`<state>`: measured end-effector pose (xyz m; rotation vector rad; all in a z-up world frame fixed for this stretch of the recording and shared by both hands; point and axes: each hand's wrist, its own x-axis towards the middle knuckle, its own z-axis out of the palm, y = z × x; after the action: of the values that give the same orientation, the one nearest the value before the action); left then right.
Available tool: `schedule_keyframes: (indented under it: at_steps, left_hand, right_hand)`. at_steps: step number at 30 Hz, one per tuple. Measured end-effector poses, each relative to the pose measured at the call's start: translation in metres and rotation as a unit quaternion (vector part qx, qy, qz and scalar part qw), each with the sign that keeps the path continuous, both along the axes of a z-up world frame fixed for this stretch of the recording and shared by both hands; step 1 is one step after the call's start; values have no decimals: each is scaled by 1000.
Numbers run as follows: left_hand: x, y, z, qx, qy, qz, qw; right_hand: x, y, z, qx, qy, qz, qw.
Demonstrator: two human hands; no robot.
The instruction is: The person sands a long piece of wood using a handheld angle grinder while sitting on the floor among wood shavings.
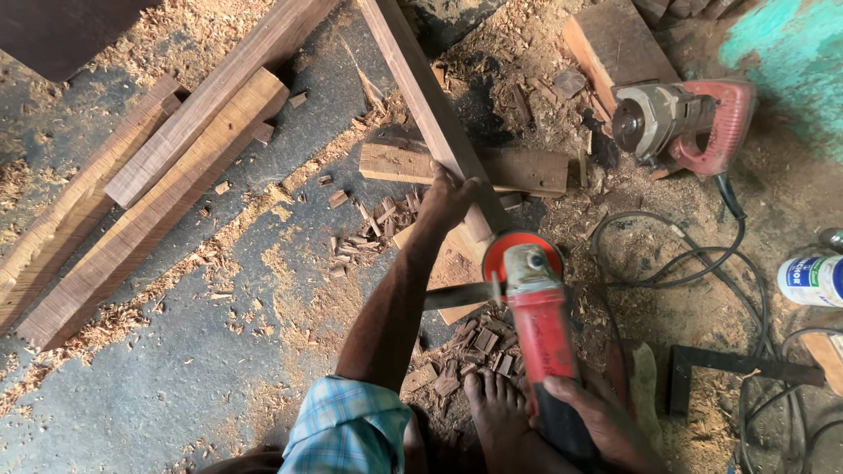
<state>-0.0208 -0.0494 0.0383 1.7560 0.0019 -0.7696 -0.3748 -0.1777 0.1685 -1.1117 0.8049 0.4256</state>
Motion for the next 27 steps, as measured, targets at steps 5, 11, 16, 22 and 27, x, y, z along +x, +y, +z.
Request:
schedule_keyframes:
  at_steps: [5, 11, 16, 22, 27]
  left_hand:
    - [3, -4, -9, 28, -11, -21, 999]
    - [0, 2, 0, -2, 21, 15, 1000]
    - [1, 1, -2, -44, -11, 24, 999]
    - [5, 2, -13, -62, 14, 7, 998]
    - [6, 4, -12, -54, 18, -16, 998]
  right_hand:
    - [-11, -18, 15, 39, 74, -23, 996]
    - [3, -8, 19, 63, 56, -14, 996]
    - [11, -8, 31, 64, 111, -26, 991]
    - [14, -12, 27, 82, 119, -59, 988]
    - [15, -25, 15, 145, 123, -43, 981]
